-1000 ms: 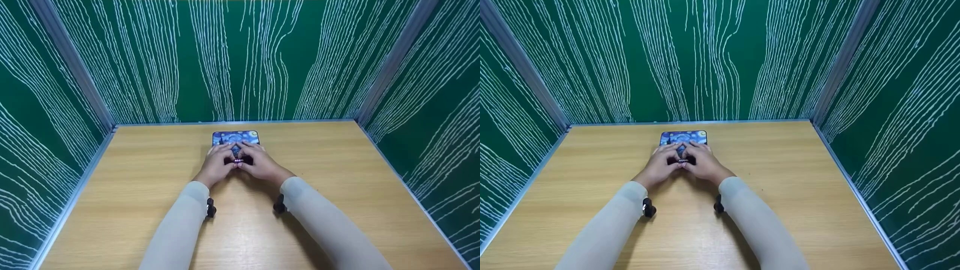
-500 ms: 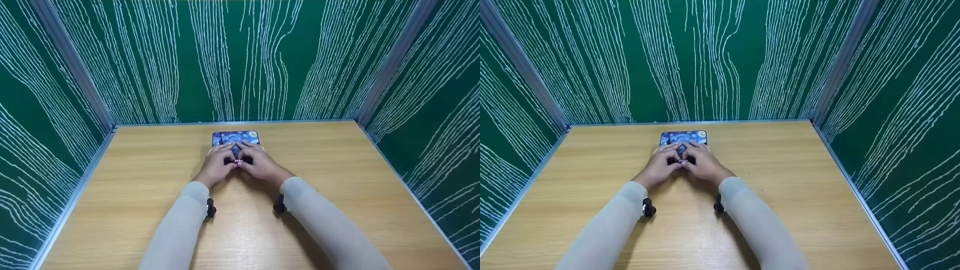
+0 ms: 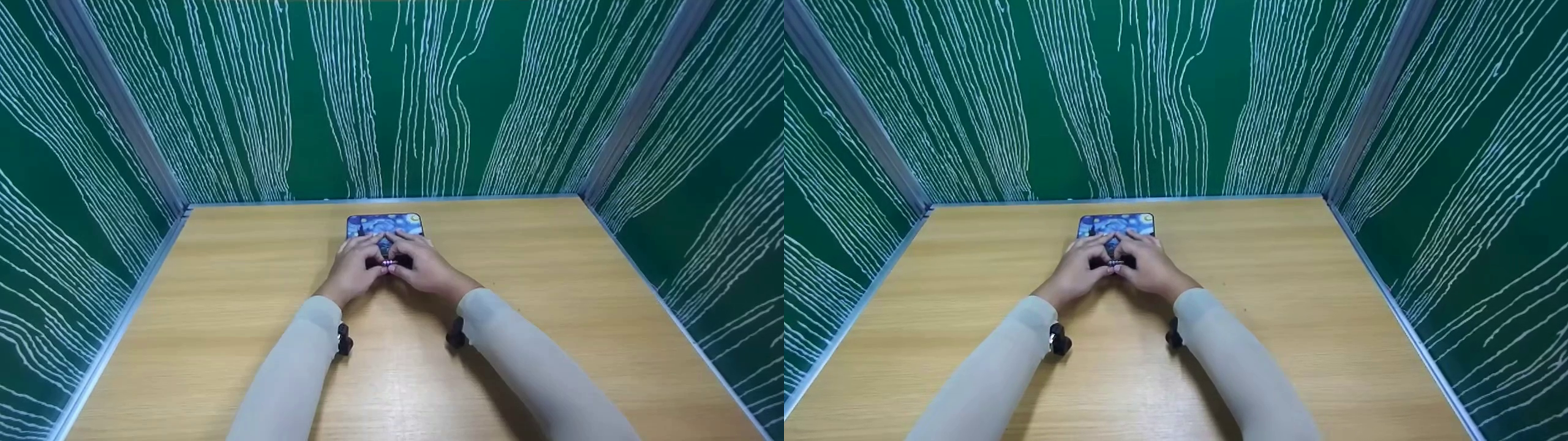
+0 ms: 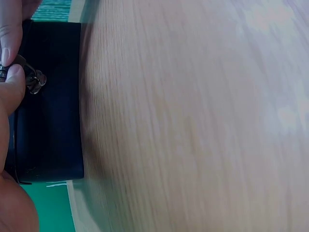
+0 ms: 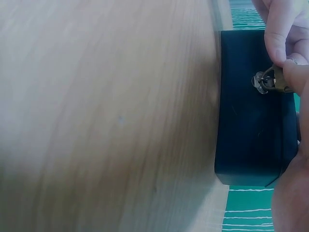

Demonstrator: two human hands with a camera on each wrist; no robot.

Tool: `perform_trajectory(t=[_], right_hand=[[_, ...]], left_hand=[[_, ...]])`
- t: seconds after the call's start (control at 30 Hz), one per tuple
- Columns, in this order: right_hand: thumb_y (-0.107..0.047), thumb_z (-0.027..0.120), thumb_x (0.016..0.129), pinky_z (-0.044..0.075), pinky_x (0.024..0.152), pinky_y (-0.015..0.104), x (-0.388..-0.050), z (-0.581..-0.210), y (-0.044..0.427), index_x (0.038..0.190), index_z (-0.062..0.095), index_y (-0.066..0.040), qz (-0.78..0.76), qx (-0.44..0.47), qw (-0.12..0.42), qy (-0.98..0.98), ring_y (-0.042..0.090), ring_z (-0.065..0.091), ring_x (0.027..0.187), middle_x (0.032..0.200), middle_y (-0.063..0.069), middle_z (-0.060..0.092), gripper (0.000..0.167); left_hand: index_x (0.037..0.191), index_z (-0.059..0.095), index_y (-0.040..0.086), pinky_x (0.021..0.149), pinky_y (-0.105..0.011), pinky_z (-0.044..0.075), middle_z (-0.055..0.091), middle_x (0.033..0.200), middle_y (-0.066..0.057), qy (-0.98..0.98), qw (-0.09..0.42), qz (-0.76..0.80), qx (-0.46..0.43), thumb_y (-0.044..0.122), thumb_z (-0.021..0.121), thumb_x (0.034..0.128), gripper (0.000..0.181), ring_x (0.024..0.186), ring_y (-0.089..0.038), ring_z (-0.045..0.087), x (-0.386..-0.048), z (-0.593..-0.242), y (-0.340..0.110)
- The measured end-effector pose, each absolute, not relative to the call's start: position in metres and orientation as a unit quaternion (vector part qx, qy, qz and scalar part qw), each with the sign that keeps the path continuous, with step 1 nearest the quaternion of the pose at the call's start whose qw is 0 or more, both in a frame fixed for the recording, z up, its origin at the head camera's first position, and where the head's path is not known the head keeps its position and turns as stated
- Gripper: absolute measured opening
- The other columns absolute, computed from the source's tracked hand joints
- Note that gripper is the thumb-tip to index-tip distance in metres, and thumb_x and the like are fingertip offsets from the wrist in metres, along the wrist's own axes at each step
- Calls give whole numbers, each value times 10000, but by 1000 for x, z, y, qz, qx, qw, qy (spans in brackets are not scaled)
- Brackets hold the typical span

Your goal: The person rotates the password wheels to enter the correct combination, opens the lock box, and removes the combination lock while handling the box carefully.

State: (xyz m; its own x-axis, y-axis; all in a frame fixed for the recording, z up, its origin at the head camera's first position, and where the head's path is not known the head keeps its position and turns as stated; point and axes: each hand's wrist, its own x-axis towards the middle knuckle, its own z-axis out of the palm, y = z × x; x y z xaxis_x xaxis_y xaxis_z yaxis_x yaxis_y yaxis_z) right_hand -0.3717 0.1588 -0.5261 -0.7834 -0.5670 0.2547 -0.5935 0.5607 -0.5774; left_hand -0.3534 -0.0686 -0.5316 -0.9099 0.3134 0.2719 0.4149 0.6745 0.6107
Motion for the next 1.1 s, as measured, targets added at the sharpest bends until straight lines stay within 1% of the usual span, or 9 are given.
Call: perform_trajectory(t=[0.2,0.3,0.5,0.77,1.0,1.1], right_hand=[[-208,749,1093,197,1415,726,-372,-525,158,1156,721,-109,329,344,28,-879,446,373,1714,1769,124,516,121],[-236,740,1099,192,1416,729,-371,-524,158,1158,727,-121,328,341,25,-881,438,365,1719,1782,111,502,130],[-294,766,1094,182,1413,744,-371,-524,159,1214,711,-147,329,334,15,-883,425,336,1735,1807,81,472,197],[-216,765,1091,187,1412,745,-372,-525,159,1200,708,-138,328,339,19,-882,437,351,1725,1797,88,485,146],[-234,739,1108,180,1422,721,-373,-526,160,1181,730,-115,325,337,21,-883,434,348,1727,1797,91,480,140],[-248,732,1110,179,1415,736,-372,-525,159,1157,732,-120,327,335,21,-883,429,351,1728,1796,88,482,136]], left_hand=[[981,773,136,1459,-560,176,567,1737,-55,-909,80,-353,-208,198,862,1008,112,1667,-310,476,-353,-531,-69],[984,774,133,1459,-565,174,567,1737,-61,-908,80,-355,-209,191,861,1010,107,1666,-315,477,-353,-531,-69],[976,761,129,1458,-561,179,567,1737,-60,-908,82,-356,-207,178,866,1005,120,1664,-318,478,-353,-530,-69],[974,760,140,1462,-551,168,562,1740,-52,-910,78,-354,-201,199,871,1000,129,1672,-305,467,-353,-531,-68],[978,757,146,1463,-556,155,552,1749,-29,-913,75,-348,-199,210,865,1004,129,1680,-297,454,-353,-531,-68],[980,762,146,1462,-562,159,553,1750,-35,-912,76,-350,-200,211,858,1014,121,1681,-302,453,-352,-530,-68]])
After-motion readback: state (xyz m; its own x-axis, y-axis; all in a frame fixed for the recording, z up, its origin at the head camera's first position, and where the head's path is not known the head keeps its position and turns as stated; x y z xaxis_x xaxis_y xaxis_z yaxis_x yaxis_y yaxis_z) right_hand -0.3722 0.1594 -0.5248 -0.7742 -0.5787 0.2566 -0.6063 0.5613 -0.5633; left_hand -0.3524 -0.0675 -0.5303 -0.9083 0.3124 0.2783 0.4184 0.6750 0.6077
